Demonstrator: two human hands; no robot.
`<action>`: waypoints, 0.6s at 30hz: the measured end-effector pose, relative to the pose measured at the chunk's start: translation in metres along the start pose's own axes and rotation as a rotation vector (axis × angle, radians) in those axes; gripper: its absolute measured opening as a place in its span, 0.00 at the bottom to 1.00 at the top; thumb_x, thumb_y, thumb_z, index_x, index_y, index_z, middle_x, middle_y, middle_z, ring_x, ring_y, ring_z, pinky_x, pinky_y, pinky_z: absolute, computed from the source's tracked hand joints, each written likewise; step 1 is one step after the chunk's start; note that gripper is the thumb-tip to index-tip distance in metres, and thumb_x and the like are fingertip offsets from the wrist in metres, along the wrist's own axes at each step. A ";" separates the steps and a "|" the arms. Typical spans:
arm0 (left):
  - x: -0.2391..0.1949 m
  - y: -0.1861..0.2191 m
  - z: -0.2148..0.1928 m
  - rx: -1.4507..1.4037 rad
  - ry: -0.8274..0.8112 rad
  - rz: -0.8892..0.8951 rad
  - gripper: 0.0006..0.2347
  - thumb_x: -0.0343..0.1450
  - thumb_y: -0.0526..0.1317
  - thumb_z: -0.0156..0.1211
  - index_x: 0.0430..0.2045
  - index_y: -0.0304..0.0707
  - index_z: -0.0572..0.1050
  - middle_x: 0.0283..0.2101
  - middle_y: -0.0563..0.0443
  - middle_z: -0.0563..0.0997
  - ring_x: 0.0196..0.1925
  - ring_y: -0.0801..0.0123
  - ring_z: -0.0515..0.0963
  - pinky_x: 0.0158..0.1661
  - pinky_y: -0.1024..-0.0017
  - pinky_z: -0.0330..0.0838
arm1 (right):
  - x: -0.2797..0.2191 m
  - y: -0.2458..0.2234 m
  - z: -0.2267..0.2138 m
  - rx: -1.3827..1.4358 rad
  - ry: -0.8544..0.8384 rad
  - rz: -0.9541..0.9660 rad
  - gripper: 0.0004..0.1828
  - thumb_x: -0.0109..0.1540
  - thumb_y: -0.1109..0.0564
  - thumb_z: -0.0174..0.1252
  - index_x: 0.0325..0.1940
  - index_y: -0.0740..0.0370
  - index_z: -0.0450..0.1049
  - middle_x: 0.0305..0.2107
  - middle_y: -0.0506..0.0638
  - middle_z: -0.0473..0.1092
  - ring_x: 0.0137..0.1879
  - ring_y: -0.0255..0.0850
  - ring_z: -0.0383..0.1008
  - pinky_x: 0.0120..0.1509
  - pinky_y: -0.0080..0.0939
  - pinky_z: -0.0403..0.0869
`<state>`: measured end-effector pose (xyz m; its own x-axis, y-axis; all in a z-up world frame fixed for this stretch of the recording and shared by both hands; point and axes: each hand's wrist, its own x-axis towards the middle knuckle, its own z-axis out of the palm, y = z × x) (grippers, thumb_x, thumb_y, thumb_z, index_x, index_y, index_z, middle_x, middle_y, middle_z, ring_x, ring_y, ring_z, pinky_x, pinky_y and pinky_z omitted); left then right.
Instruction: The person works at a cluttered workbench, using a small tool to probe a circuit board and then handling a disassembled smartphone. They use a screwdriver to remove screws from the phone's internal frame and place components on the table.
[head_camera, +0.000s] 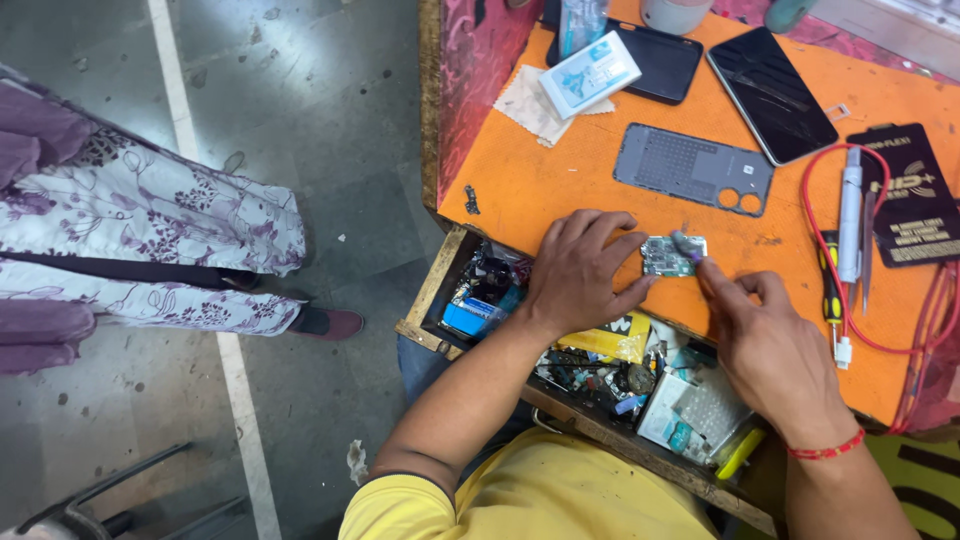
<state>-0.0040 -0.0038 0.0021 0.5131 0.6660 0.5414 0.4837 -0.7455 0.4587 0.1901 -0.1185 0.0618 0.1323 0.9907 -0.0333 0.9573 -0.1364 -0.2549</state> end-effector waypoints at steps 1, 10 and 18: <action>-0.001 0.000 -0.001 -0.004 -0.003 -0.008 0.19 0.66 0.52 0.67 0.47 0.46 0.78 0.53 0.54 0.75 0.58 0.62 0.73 0.57 0.57 0.66 | 0.000 -0.001 0.001 -0.019 -0.007 -0.014 0.28 0.64 0.56 0.53 0.70 0.46 0.68 0.45 0.56 0.71 0.35 0.61 0.76 0.37 0.58 0.76; -0.002 0.000 -0.002 0.000 0.032 0.007 0.18 0.67 0.52 0.66 0.46 0.45 0.76 0.53 0.54 0.75 0.58 0.61 0.73 0.57 0.58 0.66 | 0.001 -0.002 0.009 -0.011 -0.042 -0.043 0.27 0.64 0.53 0.53 0.69 0.41 0.69 0.45 0.55 0.72 0.35 0.60 0.77 0.39 0.58 0.76; -0.002 0.000 0.000 0.003 0.040 0.008 0.18 0.66 0.52 0.66 0.45 0.45 0.77 0.52 0.54 0.76 0.57 0.62 0.74 0.55 0.58 0.66 | -0.003 0.005 0.008 -0.036 -0.063 -0.071 0.31 0.63 0.54 0.53 0.72 0.45 0.68 0.46 0.54 0.71 0.37 0.58 0.77 0.41 0.56 0.77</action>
<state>-0.0053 -0.0053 0.0009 0.4886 0.6583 0.5726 0.4817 -0.7507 0.4521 0.1921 -0.1225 0.0527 0.0486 0.9958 -0.0777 0.9725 -0.0649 -0.2237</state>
